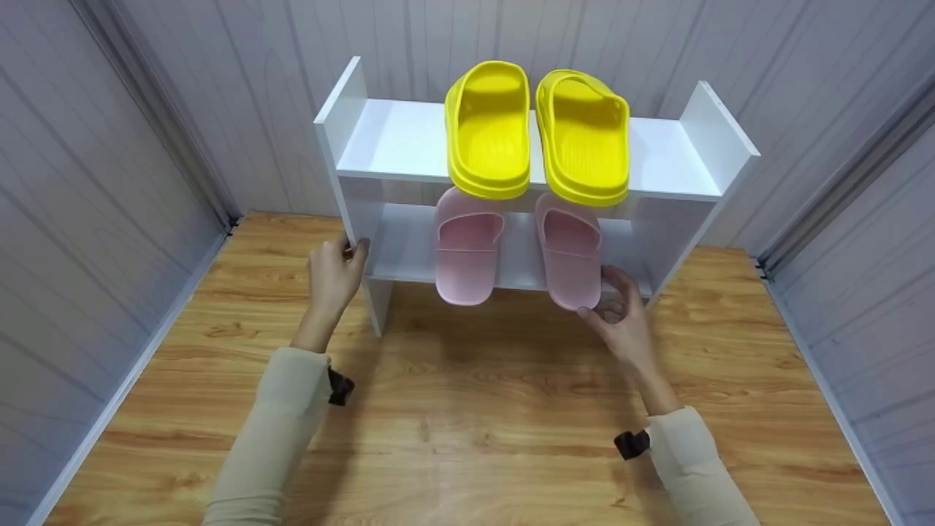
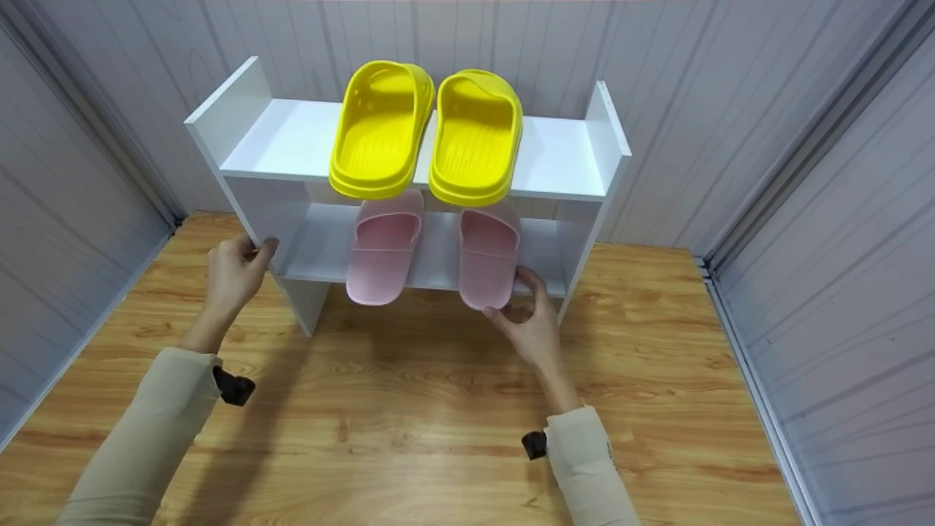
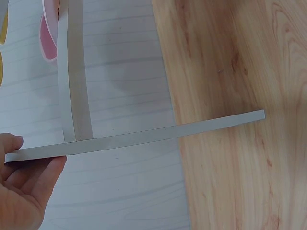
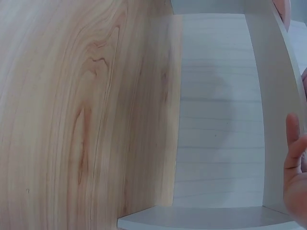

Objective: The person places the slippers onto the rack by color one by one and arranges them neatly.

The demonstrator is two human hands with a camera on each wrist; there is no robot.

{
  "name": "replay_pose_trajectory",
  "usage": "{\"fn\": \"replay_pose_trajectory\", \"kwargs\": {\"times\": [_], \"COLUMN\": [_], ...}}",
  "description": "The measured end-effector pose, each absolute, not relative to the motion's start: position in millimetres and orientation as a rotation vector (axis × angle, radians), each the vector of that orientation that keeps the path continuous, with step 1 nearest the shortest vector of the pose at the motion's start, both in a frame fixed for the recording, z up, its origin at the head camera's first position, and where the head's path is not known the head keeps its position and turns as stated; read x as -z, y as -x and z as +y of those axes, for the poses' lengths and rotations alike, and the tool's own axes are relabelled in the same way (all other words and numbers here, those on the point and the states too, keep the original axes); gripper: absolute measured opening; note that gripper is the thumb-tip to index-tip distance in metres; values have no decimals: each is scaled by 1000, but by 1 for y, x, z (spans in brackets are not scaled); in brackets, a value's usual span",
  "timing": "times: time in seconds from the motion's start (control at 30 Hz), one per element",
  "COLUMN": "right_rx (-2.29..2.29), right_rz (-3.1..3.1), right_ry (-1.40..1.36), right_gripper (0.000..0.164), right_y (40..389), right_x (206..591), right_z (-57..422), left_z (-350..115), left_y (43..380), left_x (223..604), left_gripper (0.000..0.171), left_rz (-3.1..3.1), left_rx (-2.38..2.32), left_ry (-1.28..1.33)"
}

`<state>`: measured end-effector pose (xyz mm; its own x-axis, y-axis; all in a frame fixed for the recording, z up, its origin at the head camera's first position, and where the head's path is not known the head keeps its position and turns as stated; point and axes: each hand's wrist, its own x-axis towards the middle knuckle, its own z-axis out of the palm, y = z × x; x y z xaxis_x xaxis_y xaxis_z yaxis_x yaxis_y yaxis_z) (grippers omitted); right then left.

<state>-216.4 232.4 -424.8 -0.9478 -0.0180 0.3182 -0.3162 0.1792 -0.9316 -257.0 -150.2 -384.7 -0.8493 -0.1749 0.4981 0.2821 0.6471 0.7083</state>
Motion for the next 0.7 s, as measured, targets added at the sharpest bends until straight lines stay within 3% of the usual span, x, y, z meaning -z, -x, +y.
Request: {"fn": "replay_pose_trajectory", "kwargs": {"times": [0.7], "right_rx": [-1785], "right_rz": [-2230], "right_ry": [-444], "right_gripper": [71], "right_y": [220], "right_x": [428], "right_z": [222], "left_z": [-150], "left_y": [257], "left_x": [385], "left_gripper": [22], "left_rz": [-2314], "left_rx": [1156], "left_ry": [116]}}
